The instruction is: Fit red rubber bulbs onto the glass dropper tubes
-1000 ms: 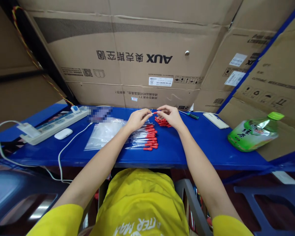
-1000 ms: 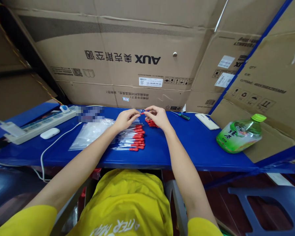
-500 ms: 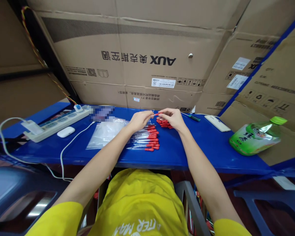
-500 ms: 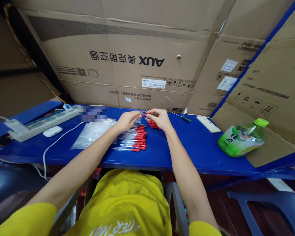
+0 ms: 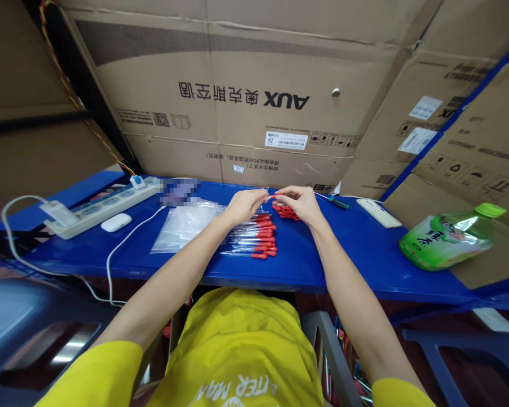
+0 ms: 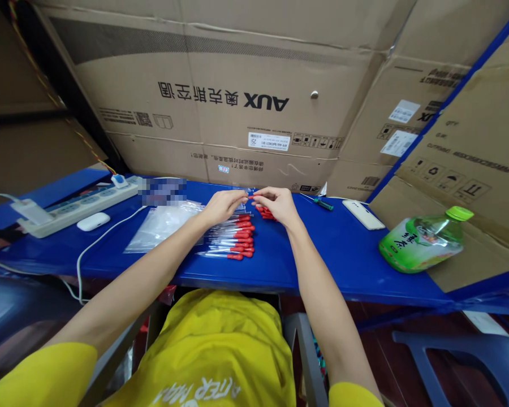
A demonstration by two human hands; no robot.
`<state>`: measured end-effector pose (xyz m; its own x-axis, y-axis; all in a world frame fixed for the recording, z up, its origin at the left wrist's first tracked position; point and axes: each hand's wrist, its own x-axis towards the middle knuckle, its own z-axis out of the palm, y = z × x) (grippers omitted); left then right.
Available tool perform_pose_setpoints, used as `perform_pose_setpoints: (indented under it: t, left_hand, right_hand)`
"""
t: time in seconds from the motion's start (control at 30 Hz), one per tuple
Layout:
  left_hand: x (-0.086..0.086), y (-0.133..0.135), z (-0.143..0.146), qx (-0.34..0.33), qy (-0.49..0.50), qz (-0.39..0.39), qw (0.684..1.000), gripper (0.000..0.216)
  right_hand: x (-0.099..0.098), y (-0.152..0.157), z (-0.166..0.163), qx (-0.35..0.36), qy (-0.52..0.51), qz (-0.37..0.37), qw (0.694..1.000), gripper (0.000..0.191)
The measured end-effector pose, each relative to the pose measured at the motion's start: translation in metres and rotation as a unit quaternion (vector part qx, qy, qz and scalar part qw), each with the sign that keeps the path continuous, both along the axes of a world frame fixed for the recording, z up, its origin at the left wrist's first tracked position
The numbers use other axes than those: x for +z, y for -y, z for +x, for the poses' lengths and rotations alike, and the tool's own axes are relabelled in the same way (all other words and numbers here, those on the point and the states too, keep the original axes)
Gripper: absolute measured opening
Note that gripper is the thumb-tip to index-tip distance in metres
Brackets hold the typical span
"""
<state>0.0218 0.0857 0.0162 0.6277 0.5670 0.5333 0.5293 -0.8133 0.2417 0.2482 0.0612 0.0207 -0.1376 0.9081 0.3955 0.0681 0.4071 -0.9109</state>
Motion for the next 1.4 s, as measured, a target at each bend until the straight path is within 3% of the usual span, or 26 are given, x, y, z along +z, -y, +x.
perform_pose_setpoints:
  t: [0.3,0.43,0.6,0.7,0.8,0.97,1.27,1.4]
  left_hand:
    - [-0.002,-0.002,0.001,-0.005,0.009,-0.018,1.000,0.044]
    - [0.002,-0.003,-0.001,0.000,0.017,-0.058,0.998,0.049]
    - [0.003,-0.015,-0.014,0.074,0.056,-0.057,0.994,0.054]
    - [-0.004,-0.025,-0.023,0.112,0.022,-0.044,0.993,0.040]
    - [-0.012,-0.033,-0.028,0.077,-0.028,-0.091,0.992,0.023]
    - [-0.019,-0.037,-0.028,0.028,-0.067,-0.121,0.990,0.020]
    - [-0.026,-0.040,-0.026,0.023,-0.080,-0.114,0.990,0.019]
    - [-0.027,-0.039,-0.026,0.034,-0.090,-0.102,0.990,0.019]
  right_hand:
    - [0.000,0.000,-0.003,0.003,0.003,0.005,1.000,0.046]
    - [0.002,0.001,-0.002,-0.011,0.055,0.031,0.998,0.038]
    - [0.000,0.005,-0.006,0.009,0.153,0.056,0.987,0.025]
    - [-0.004,0.005,-0.012,0.029,0.193,0.067,0.978,0.019]
    - [-0.008,0.005,-0.021,0.033,0.252,0.093,0.963,0.012]
    - [-0.011,0.006,-0.029,-0.022,0.356,0.142,0.923,0.005]
    - [-0.013,0.002,-0.022,-0.015,0.377,0.129,0.917,0.008]
    - [-0.017,-0.003,-0.019,-0.013,0.387,0.132,0.913,0.022]
